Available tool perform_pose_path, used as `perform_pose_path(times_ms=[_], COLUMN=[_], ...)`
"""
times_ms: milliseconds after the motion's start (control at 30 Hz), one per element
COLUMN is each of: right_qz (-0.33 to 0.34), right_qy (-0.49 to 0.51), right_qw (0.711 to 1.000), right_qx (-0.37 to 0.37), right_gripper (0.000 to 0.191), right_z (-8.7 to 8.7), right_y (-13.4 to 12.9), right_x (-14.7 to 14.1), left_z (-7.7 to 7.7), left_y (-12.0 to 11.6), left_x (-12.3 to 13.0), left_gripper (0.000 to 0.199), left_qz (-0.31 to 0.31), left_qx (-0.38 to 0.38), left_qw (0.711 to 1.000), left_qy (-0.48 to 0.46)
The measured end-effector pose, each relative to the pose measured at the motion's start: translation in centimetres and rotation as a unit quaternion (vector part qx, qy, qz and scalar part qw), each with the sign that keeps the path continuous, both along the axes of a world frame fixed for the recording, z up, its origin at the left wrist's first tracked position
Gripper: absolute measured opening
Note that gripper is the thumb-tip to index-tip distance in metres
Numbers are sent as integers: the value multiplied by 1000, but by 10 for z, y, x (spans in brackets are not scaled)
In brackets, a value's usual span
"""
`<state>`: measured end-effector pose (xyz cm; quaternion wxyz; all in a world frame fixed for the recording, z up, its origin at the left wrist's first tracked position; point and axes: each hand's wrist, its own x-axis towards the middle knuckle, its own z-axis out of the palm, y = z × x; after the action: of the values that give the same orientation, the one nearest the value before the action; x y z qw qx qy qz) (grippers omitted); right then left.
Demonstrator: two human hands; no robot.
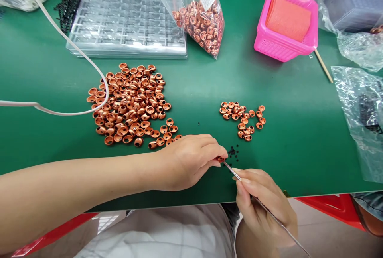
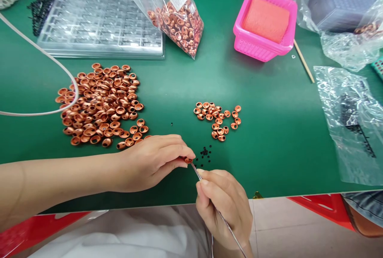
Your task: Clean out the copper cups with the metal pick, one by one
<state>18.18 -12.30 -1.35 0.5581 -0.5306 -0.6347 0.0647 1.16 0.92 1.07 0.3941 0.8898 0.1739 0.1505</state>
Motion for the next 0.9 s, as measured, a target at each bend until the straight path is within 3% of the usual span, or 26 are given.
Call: perform_pose_path(times_ms=[233, 467, 833, 900], right_qz=[13, 21, 42, 21], right_qy=[15, 6, 56, 90], right_qw=[1000, 999, 998, 996], right_qx=[-3, 30, -7, 2], right_gripper=[38, 41, 43, 40], right_z=[1, 3, 2, 1], right_y=[0, 1, 1, 2], right_x=[1, 4, 3, 4], left_z=[1, 5, 2, 4], left_y=[-1, -6, -3, -1], left_x=[-1, 0, 1, 2], left_gripper=[16, 15, 13, 13], left_qz=[-6, 6, 20, 19], left_qx=[23, -10, -54, -67], left_qw=[999, 998, 997, 996], left_qy=[-22, -63, -55, -55])
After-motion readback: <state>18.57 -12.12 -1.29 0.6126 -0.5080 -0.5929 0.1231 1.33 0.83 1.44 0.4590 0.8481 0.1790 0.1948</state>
